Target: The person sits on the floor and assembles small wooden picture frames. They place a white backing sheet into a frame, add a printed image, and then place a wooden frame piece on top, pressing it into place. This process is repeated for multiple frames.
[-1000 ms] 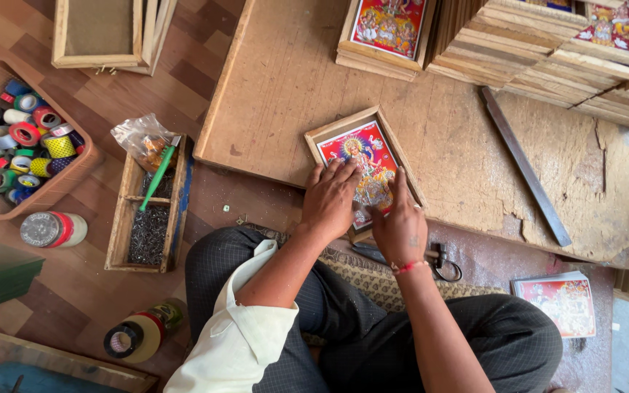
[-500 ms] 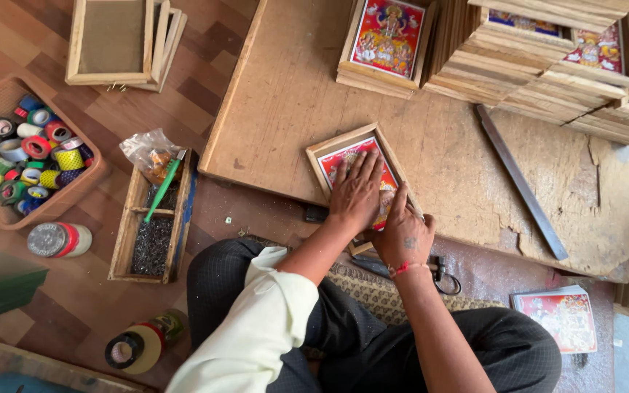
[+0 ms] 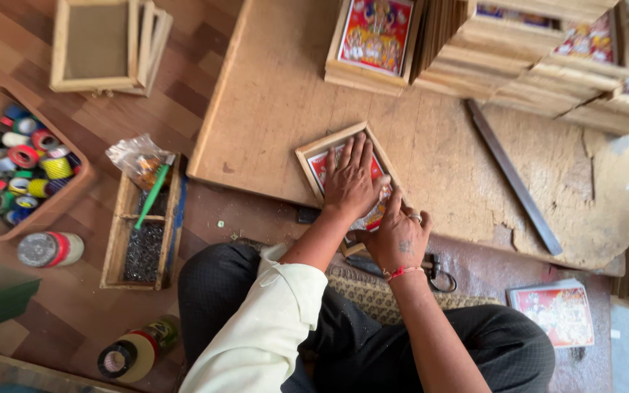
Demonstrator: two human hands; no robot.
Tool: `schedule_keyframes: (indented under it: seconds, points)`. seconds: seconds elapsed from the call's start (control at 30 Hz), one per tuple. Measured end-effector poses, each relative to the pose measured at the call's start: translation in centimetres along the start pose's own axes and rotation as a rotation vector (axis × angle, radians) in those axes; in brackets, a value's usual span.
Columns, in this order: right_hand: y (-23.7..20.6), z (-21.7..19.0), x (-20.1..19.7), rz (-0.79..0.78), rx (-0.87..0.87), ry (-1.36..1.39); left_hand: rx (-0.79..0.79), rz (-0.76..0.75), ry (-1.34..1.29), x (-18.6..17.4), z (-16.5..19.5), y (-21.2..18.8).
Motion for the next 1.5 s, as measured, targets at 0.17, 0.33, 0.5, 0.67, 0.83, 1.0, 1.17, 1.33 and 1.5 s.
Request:
schedule_keyframes:
  seconds: [0.17,0.33,0.5,0.67,0.83,1.0,1.17,1.33,1.5]
  points:
    - [-0.4,-0.4,-0.8,-0.053,0.003,0.023,0.207,-0.139,0.211,-2.3,-2.1,-1.3]
    - [1.7,-1.9,1.6,0.046,-0.092,0.214,0.197,0.054,0.245,-5.7,-7.1,-3.6]
    - [9.4,-6.0,4.8,0.184,-0.234,0.380,0.175,0.131,0.158,-6.7,-7.6,-3.0]
    - [10.6,-6.0,6.0,0.082,-0.195,0.416,0.077,0.015,0.086,-6.8,-8.3,-2.1]
    - [5.4,-4.2,4.0,0.048,-0.295,0.392,0.041,-0.026,0.111,-7.5,-8.1,-2.1]
    - [2.2,-2.4,2.4,-0.018,-0.224,0.331,0.037,-0.033,0.143,-8.1,-7.5,-2.5]
    - [2.1,-2.4,2.1,-0.075,-0.164,0.278,0.076,-0.042,0.225,-7.8,-7.2,-2.9]
    - [1.7,1.1,0.5,-0.043,-0.120,0.402,0.199,0.177,0.188,-6.3,-5.4,-4.2]
    - [1.0,5.4,0.2,0.134,-0.089,0.409,0.236,-0.015,-0.002,-2.2,-0.8,-2.6]
Point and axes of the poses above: each hand's wrist, its own y-axis towards the middle knuckle, its own x-axis out of the palm, z = x × y, the point moved 5 cm from there along y, towards the middle knuckle, and after that the axes turned 10 degrees about z, right-handed, at the moved point
